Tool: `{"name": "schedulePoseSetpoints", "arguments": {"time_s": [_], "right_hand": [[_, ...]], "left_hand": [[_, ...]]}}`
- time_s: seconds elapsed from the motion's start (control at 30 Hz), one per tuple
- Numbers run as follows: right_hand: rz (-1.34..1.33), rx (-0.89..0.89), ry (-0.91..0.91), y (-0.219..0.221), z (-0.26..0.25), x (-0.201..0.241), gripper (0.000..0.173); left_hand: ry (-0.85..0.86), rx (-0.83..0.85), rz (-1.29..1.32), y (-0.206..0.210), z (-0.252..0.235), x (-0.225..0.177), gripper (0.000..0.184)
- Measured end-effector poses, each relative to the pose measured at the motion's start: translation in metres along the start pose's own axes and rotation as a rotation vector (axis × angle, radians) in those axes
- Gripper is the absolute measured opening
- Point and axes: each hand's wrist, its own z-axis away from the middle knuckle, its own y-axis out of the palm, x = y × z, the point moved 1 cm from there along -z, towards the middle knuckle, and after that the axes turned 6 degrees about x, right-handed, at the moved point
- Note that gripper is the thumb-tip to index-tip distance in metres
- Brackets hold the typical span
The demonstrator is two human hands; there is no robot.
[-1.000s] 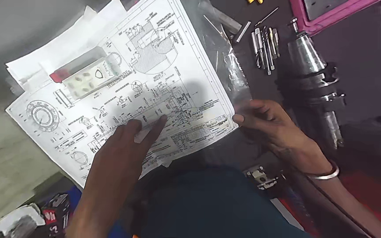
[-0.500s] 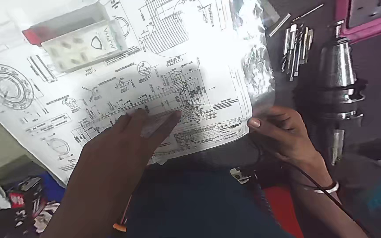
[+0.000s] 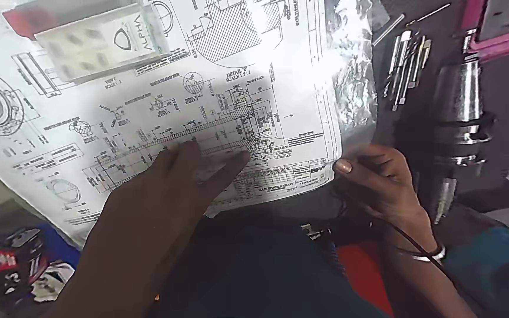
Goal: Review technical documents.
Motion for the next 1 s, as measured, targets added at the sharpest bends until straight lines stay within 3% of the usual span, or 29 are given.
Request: {"name": "schedulePoseSetpoints", "arguments": {"time_s": [1.0], "right_hand": [[-0.024, 0.038, 0.009, -0.0035, -0.0005, -0.0012, 0.014]], "left_hand": [[-0.024, -0.033, -0.019, 0.0026, -0.0013, -0.0027, 0.074]]}}
